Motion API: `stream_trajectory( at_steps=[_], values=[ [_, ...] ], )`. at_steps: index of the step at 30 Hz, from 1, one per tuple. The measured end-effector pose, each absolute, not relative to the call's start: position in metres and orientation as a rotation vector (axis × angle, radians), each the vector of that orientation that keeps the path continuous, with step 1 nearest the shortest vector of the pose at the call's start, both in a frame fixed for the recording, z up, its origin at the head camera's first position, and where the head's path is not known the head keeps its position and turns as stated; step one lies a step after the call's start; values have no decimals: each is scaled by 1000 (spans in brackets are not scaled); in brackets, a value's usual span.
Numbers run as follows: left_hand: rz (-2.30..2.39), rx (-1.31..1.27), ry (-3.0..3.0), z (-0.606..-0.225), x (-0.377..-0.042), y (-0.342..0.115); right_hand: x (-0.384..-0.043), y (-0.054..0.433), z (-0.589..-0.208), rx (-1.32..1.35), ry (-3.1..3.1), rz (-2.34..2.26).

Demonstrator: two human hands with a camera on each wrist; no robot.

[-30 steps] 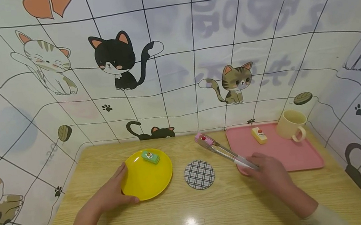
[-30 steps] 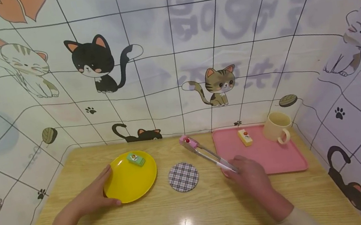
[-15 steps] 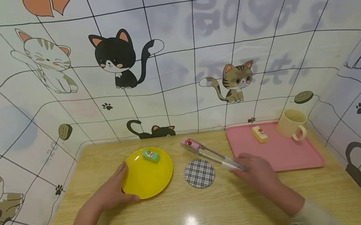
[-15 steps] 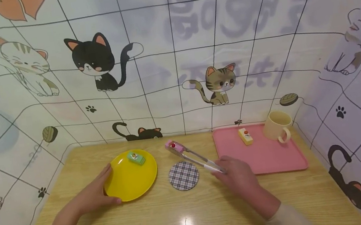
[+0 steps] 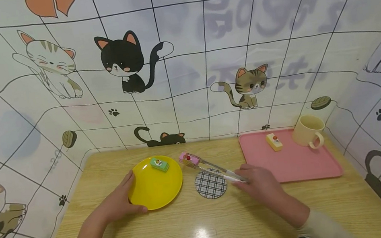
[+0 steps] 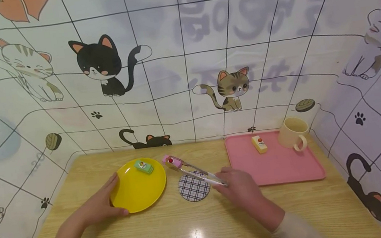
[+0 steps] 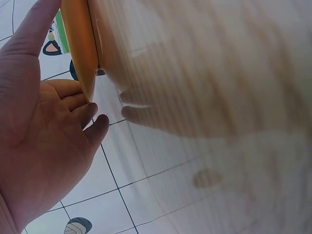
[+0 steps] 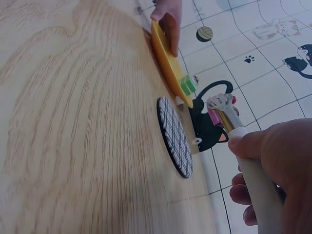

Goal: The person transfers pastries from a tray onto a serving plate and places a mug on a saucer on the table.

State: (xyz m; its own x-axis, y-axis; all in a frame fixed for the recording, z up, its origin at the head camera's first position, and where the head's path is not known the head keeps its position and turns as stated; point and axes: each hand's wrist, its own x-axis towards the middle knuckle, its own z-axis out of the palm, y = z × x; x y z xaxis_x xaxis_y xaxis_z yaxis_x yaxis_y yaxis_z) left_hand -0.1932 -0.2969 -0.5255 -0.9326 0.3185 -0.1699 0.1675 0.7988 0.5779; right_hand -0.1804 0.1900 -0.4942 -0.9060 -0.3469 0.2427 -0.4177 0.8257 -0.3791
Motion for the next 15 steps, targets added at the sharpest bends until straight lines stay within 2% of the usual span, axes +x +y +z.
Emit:
stream_trajectory(
  at_steps=[15],
  values=[
    [839, 379, 2731, -529, -195, -298, -178, 155, -497, 674, -2879, 638]
  ],
)
